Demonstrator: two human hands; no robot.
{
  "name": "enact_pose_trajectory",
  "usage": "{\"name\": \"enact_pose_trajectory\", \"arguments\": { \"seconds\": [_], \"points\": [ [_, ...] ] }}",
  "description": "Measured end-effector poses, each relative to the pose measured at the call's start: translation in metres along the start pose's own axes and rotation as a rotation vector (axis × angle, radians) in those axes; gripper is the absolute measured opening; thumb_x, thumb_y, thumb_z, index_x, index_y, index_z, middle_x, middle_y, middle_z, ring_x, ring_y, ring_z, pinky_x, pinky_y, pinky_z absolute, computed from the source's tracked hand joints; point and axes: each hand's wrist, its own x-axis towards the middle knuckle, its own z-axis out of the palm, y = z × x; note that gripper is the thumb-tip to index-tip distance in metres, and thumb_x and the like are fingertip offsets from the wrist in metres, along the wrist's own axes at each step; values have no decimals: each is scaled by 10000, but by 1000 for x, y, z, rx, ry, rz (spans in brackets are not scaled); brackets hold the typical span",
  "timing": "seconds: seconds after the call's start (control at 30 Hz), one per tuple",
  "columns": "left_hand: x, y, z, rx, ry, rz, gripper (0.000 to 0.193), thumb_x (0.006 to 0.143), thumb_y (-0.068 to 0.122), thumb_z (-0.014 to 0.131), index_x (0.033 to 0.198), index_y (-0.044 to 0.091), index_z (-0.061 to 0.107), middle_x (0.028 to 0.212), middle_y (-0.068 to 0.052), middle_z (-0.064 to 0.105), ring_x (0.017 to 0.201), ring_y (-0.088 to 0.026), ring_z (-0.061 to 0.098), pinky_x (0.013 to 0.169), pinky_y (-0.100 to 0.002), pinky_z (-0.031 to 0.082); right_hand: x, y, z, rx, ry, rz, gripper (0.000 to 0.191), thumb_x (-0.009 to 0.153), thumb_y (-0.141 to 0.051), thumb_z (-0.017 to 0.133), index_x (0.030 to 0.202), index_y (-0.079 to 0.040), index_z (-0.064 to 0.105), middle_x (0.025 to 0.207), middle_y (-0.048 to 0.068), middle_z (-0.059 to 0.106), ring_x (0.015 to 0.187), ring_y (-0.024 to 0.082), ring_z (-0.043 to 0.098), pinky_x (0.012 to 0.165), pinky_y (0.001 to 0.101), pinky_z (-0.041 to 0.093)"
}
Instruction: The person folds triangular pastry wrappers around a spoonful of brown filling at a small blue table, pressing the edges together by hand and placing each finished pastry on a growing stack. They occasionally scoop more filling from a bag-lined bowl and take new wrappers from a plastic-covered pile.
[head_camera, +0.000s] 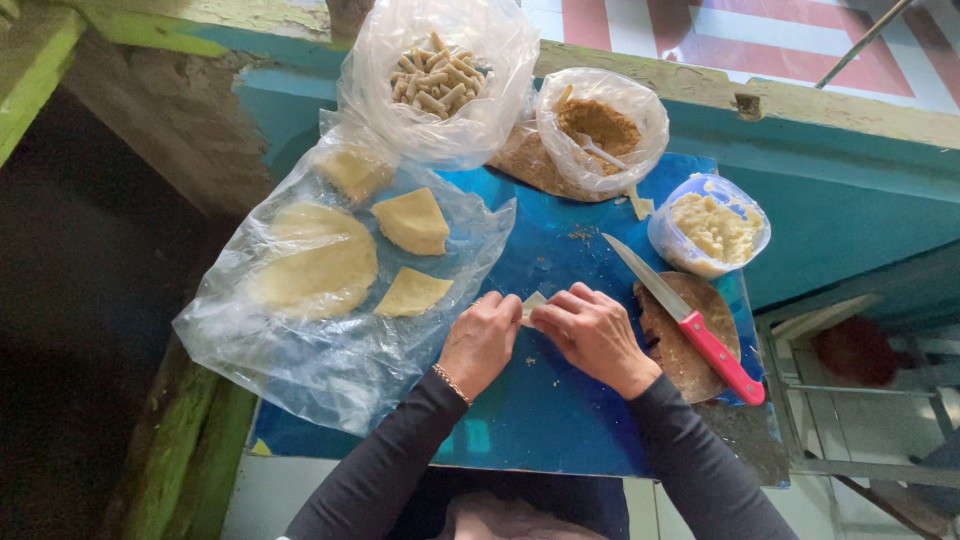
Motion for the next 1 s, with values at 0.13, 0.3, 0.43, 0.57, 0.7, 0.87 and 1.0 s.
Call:
{"name": "enact_pose_trajectory", "arguments": {
  "seconds": [0.13,0.3,0.43,0.57,0.7,0.87,1.0],
  "points": [
    [-4,4,-2,103,-5,65,44,919,67,627,958,73,608,910,-134,590,915,-342,651,733,-448,546,-2,4,4,23,-41,87,83,854,-211,760,899,-142,751,840,13,689,782,234,637,678,374,526],
    [-5,7,-8,113,-23,89,48,909,71,627,954,81,618,910,-113,581,923,-316,650,725,-426,552,-3,15,15,129,-46,253,112,838,-245,778,871,-138,772,832,21,693,803,236,656,679,375,527],
    [-3,9,-14,115,-11,145,64,915,67,629,977,72,614,936,-109,580,931,-308,648,737,-414,554,-6,17,19,94,-41,228,123,841,-252,781,867,-132,773,829,23,698,814,242,655,695,378,528],
    [-4,13,-10,99,14,167,169,857,93,660,1026,84,663,890,-92,582,882,-300,639,702,-414,541,-10,22,17,99,-55,197,115,846,-232,763,908,-138,785,874,21,717,839,251,657,706,377,531],
    [-2,13,0,197,82,194,105,862,71,645,962,103,650,927,-71,590,921,-268,636,746,-380,546,-11,27,19,150,-71,234,117,846,-244,767,914,-154,800,881,16,730,864,246,670,727,375,537],
    [-7,13,3,456,39,325,118,852,137,645,960,89,633,931,-67,582,940,-236,630,731,-359,527,-11,27,20,158,-83,263,122,842,-269,776,909,-172,808,892,3,743,879,230,681,738,366,542],
    [-8,13,-2,465,51,361,126,852,145,636,968,94,631,932,-61,582,939,-227,630,721,-356,514,-11,26,17,157,-95,248,120,829,-273,776,900,-182,808,890,-1,740,883,226,683,744,363,545]
  ]
}}
